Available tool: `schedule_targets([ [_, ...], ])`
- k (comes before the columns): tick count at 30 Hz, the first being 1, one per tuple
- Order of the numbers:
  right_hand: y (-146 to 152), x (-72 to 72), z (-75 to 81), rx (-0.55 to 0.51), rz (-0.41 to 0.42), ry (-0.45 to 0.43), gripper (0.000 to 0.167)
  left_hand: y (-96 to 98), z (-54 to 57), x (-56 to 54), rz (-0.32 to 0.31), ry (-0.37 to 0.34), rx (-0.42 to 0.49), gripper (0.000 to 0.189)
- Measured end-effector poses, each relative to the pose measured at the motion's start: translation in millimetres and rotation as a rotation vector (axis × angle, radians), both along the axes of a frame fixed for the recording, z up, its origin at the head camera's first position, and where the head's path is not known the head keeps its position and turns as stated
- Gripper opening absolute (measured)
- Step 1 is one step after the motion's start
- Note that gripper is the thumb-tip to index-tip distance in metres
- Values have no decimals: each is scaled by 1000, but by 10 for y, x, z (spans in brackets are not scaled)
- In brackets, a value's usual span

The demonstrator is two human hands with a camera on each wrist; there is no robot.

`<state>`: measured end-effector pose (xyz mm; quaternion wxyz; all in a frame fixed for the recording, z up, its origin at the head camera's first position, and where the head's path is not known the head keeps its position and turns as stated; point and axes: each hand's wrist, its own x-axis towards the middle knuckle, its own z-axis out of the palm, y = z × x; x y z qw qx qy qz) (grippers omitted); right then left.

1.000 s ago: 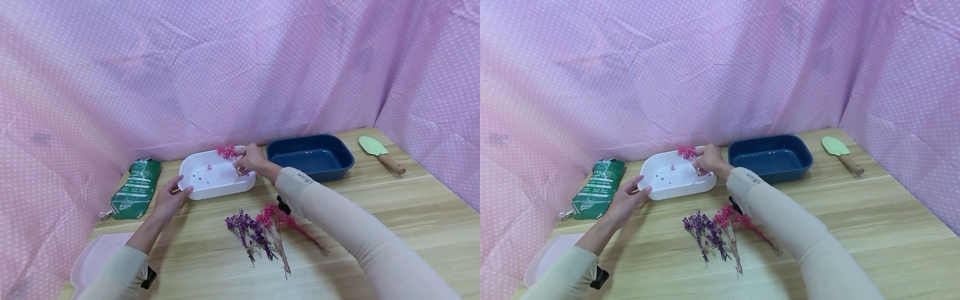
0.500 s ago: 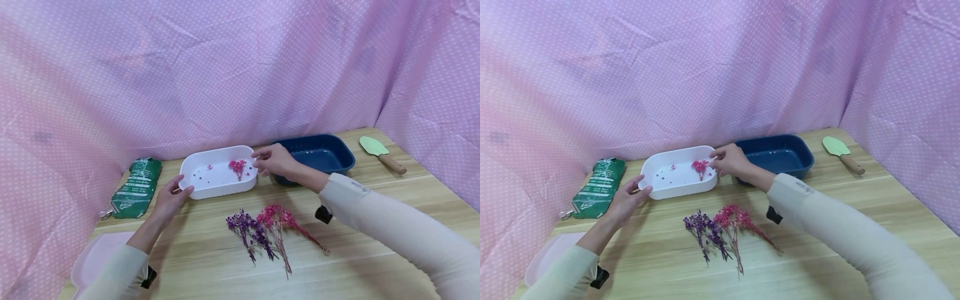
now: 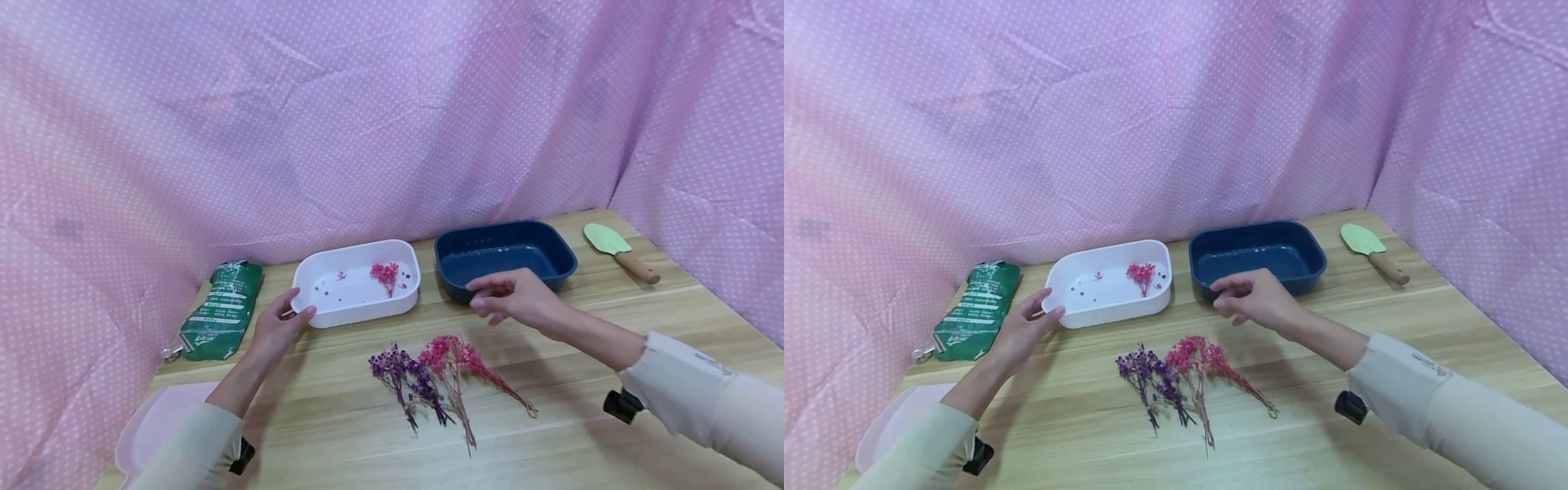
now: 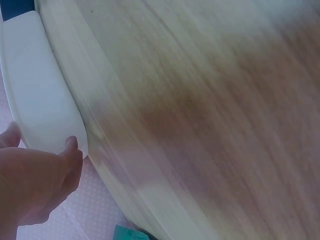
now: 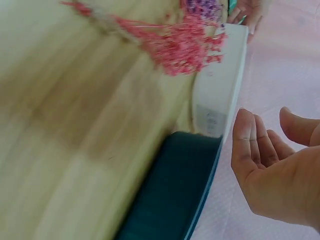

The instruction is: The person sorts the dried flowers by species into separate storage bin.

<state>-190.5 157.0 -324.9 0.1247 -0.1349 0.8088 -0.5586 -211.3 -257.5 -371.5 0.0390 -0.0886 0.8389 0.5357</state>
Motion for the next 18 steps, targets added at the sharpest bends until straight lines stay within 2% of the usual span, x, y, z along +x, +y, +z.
schedule_targets([
  [11,355,200,-170,65,-14,-28,42,-7,-2,-6,4,7,0,73],
  [18,427,280,-315,69,-35,-40,43,-11,-11,-4,-1,12,8,73],
])
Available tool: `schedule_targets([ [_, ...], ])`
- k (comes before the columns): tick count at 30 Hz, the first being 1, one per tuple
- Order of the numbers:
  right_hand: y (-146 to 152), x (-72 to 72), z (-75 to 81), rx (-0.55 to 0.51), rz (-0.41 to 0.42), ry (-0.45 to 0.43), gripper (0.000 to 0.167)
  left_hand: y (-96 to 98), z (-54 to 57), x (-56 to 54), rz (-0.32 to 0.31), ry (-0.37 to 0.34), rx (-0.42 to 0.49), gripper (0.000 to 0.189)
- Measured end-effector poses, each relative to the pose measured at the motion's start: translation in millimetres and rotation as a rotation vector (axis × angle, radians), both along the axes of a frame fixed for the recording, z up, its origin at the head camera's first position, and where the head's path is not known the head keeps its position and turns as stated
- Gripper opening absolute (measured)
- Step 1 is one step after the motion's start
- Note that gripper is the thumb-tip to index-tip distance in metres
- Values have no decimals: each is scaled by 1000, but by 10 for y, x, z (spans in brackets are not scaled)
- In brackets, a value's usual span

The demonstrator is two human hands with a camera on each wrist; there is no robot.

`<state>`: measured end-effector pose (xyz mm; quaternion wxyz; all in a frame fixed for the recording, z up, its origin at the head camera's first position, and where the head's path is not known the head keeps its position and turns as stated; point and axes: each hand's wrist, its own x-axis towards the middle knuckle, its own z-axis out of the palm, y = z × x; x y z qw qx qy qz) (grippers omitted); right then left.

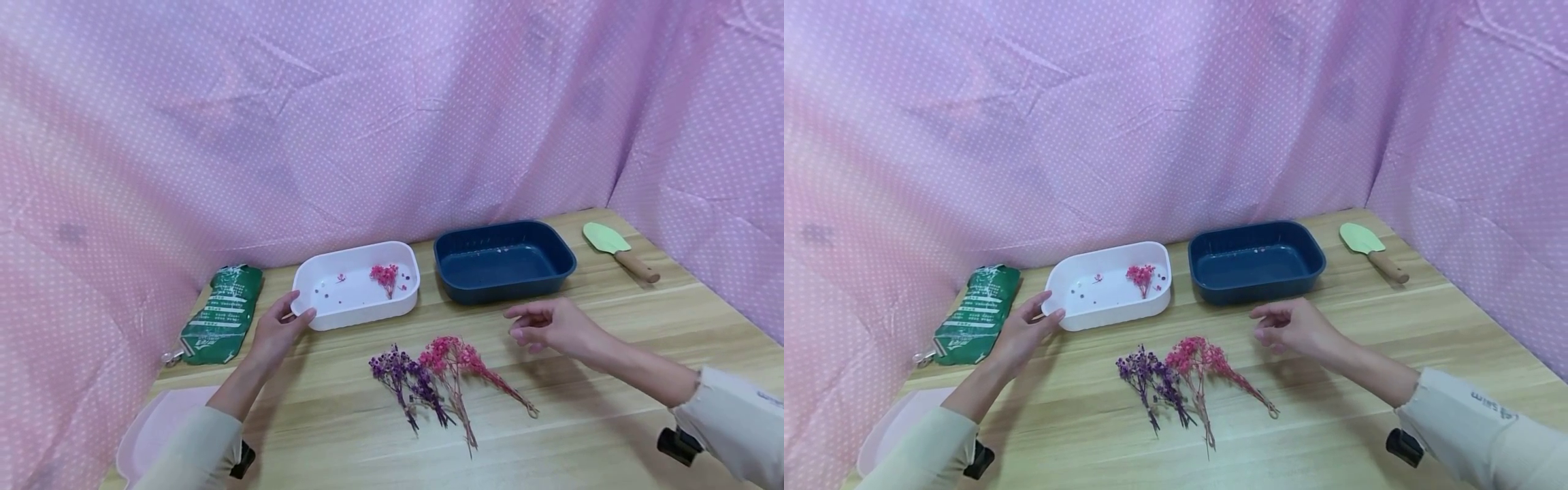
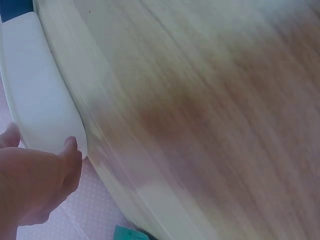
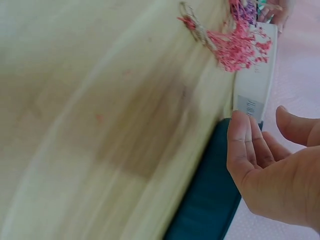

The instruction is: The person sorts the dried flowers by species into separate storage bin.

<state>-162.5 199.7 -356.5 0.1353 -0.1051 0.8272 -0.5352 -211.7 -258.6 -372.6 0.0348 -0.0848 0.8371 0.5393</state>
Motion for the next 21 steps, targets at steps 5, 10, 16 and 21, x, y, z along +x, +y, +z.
schedule_targets([
  [5,6,51,-70,23,17,-23,44,1,-3,4,-2,7,-2,72],
  [10,24,89,-121,16,28,-61,48,-3,-10,3,-2,4,3,72],
  [16,36,133,-175,-9,30,-116,52,-1,-4,0,-4,-1,-5,73],
  [21,25,158,-232,-4,53,-129,50,1,5,5,-2,-5,-8,72],
])
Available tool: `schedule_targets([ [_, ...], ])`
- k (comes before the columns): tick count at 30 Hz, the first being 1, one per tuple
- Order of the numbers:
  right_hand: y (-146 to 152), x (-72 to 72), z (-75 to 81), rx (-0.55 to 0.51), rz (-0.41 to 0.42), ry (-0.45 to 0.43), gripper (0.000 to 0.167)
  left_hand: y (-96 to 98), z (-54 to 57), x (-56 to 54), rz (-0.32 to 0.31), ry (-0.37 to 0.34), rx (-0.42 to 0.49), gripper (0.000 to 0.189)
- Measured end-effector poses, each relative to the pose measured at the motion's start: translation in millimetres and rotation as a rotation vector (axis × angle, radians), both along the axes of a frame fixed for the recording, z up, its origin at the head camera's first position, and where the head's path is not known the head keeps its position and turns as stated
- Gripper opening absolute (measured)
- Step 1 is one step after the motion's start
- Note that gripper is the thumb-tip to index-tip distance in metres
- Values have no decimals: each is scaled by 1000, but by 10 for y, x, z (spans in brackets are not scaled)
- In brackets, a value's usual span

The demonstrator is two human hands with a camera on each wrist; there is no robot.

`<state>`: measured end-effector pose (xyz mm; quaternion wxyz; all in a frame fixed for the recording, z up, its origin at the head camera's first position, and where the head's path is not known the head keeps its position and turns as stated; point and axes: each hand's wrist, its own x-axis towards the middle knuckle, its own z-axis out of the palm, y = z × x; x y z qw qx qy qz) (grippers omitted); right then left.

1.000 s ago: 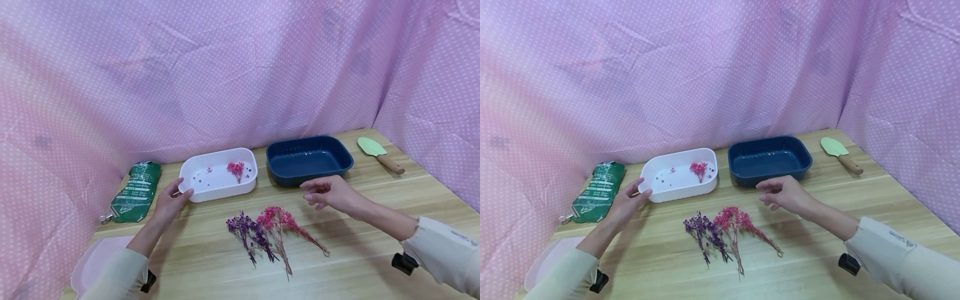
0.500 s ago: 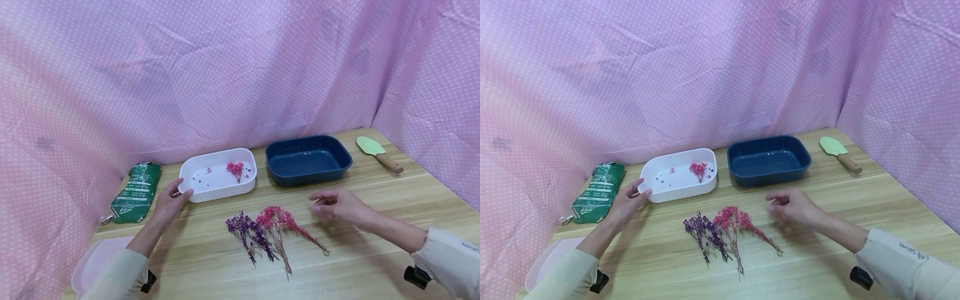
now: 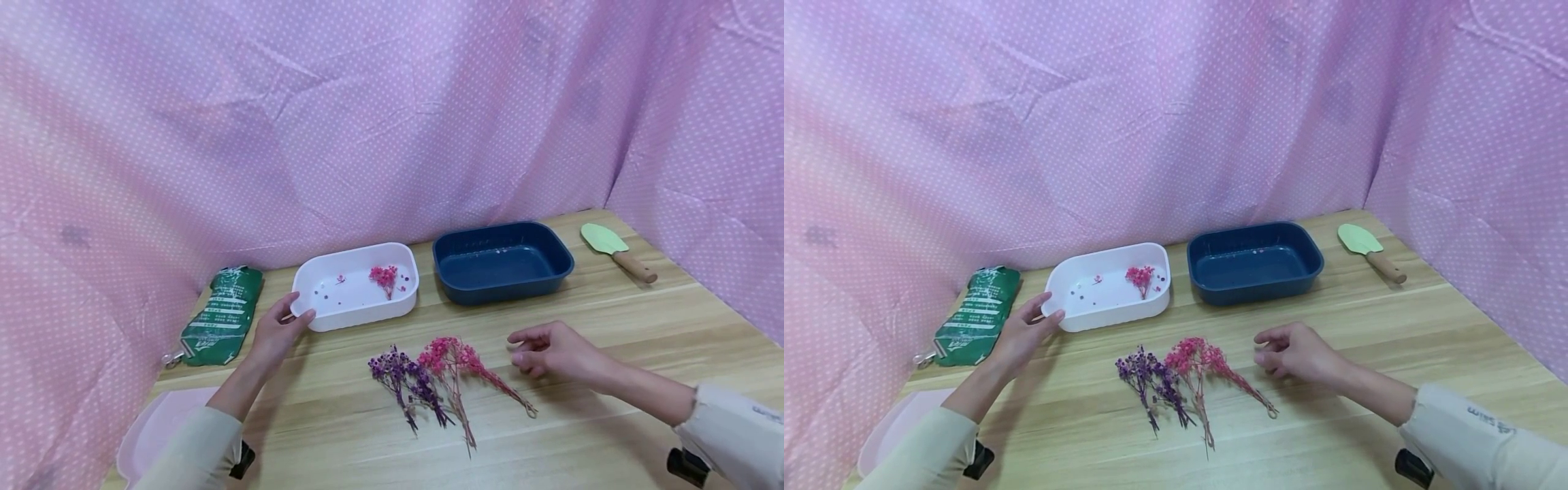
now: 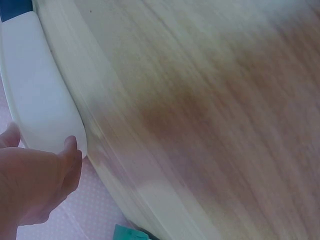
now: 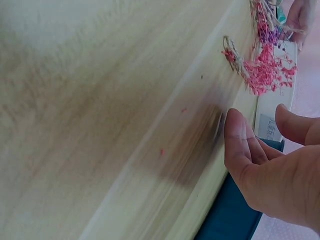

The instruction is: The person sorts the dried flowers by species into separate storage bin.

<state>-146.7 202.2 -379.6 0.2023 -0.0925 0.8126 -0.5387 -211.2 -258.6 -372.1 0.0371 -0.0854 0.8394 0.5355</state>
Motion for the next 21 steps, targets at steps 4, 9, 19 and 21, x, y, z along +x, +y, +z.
schedule_targets([
  [4,-51,12,-40,18,17,1,46,4,-4,7,0,-4,6,73],
  [9,-156,40,-74,67,44,59,42,8,-3,6,1,2,6,73],
  [19,-423,137,-97,269,133,335,30,4,-2,4,-7,12,2,72],
  [21,-457,151,-92,305,137,368,24,1,-2,5,-8,12,4,72],
])
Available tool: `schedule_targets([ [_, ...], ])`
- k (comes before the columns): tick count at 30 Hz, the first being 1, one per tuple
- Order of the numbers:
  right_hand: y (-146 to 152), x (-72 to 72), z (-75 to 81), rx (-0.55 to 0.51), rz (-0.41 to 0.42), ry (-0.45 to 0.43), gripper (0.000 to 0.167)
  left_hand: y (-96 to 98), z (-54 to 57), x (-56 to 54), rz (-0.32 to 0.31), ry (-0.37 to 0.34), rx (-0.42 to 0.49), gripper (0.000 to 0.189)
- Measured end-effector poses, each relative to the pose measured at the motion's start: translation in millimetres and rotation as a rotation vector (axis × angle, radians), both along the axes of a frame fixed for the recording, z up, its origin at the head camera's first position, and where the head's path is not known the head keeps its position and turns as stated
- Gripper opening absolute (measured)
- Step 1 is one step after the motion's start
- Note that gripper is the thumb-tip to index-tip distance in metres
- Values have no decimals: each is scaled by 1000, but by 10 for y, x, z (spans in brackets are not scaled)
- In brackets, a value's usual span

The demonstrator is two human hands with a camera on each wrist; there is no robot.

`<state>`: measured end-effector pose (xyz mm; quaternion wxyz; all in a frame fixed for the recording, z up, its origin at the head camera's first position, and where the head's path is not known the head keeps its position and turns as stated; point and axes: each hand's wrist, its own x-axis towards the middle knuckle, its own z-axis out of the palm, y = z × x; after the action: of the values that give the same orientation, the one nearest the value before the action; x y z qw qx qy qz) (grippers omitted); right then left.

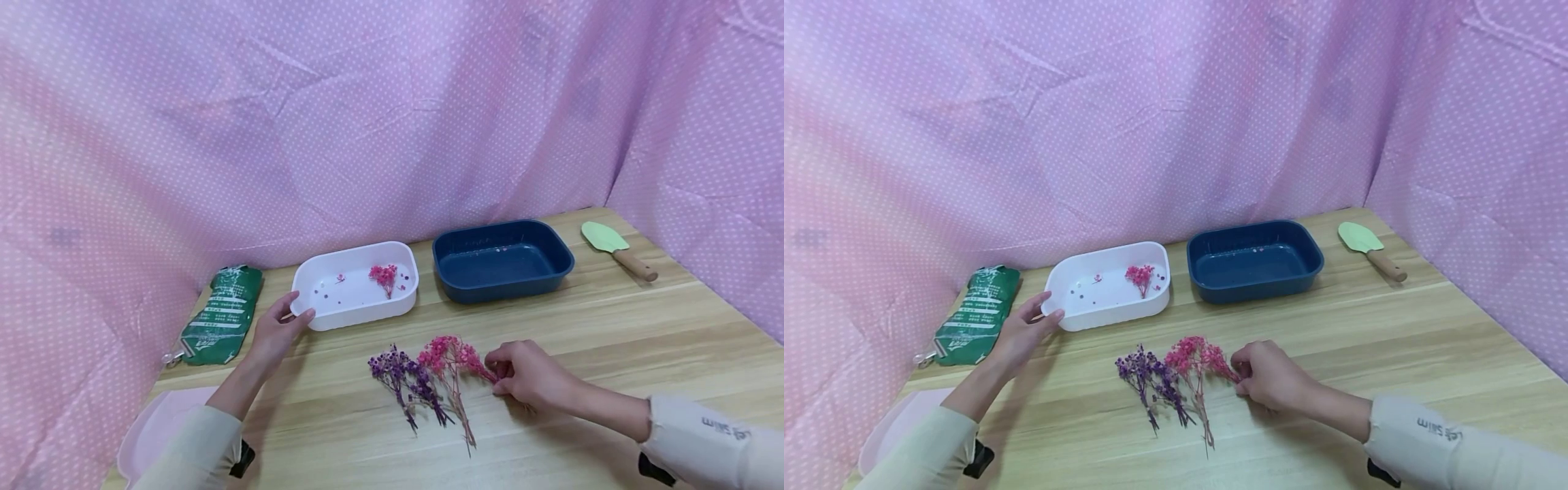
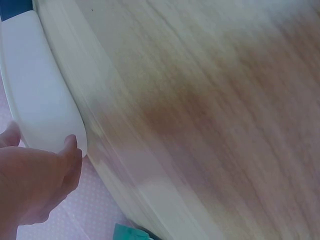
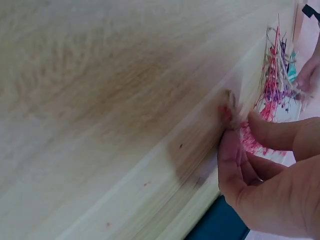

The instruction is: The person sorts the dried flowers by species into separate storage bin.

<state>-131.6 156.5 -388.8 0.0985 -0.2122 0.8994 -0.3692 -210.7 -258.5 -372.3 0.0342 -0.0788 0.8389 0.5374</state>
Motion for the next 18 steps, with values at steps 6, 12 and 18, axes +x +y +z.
schedule_targets([
  [6,6,-2,56,41,-9,10,28,-10,-7,-7,5,-13,-1,73],
  [12,96,-78,179,-44,-108,-144,29,-6,-8,-6,5,-17,1,75],
  [18,125,-145,254,-188,-186,-269,34,-5,-2,0,5,-23,-4,76],
])
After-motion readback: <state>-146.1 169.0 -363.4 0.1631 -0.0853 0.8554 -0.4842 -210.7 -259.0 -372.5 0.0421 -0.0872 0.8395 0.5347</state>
